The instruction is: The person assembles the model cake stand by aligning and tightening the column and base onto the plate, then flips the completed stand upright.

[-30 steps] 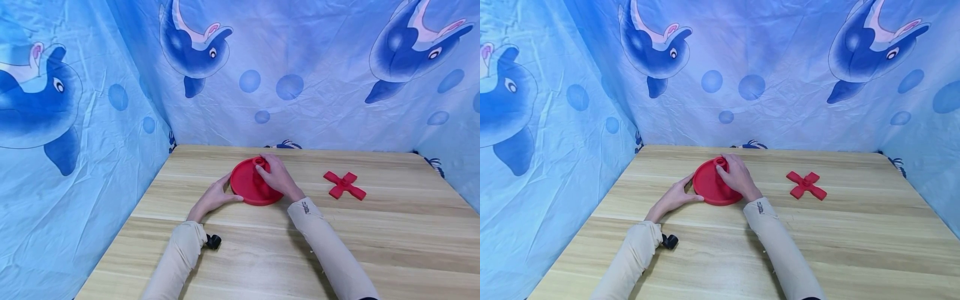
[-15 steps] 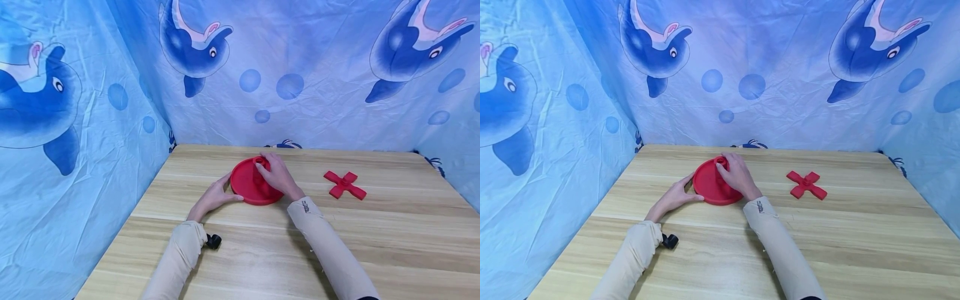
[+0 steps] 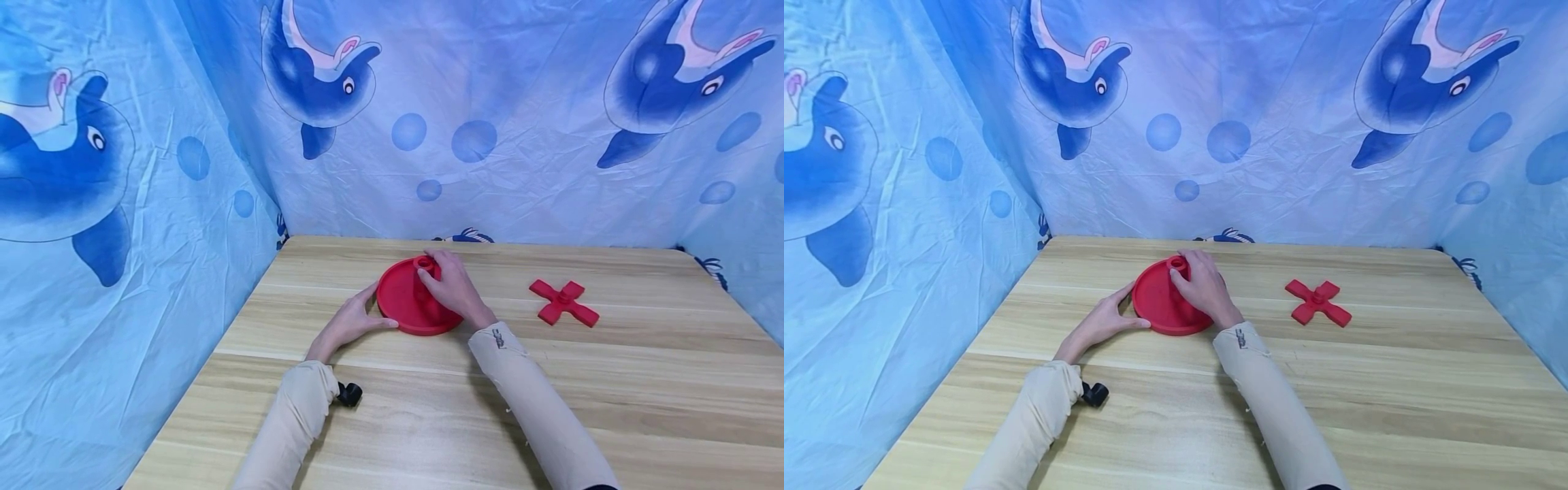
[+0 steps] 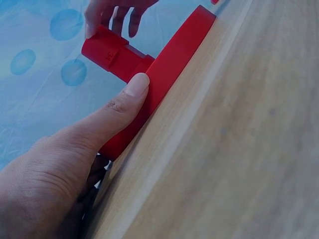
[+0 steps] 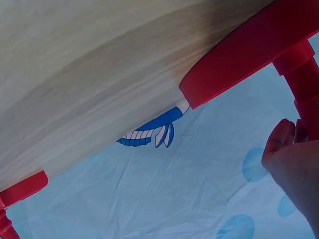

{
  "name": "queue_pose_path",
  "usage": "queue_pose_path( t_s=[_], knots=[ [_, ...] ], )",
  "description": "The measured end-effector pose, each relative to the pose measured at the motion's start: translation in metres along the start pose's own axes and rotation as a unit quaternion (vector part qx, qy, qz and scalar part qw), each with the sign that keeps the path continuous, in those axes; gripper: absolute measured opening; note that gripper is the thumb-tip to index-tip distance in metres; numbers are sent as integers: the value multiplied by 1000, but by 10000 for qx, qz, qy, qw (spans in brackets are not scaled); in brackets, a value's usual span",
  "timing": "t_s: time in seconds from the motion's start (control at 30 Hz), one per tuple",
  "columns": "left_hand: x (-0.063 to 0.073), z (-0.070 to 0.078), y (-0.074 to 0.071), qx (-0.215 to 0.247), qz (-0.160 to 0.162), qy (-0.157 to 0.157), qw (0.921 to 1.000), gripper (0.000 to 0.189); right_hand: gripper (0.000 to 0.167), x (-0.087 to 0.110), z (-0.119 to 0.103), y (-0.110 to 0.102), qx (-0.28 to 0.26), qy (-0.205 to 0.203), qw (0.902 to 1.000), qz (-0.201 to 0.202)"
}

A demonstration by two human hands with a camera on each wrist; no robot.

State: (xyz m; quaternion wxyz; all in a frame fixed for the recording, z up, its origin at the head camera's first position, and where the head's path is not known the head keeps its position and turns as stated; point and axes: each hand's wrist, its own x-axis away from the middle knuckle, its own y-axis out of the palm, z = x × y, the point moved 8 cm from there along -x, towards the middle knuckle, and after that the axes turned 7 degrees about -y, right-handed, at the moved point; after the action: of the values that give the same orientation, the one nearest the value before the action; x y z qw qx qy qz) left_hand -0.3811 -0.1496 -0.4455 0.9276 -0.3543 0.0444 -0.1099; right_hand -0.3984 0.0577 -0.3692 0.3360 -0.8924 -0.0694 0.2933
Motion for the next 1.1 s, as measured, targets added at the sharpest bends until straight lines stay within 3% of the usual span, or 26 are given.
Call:
queue_pose_path(
  t_s=[0.33,0.67,1.1],
  knots=[
    [-1,-2,1,-5,4,-58,10000,112,57,1,2,-1,-32,213,9996,159],
    [1,0,0,0,-11,-58,10000,112,52,3,0,-1,-119,40,9998,132],
    [1,1,0,2,10,-40,10000,111,53,2,0,-3,-116,127,9997,145]
  ],
)
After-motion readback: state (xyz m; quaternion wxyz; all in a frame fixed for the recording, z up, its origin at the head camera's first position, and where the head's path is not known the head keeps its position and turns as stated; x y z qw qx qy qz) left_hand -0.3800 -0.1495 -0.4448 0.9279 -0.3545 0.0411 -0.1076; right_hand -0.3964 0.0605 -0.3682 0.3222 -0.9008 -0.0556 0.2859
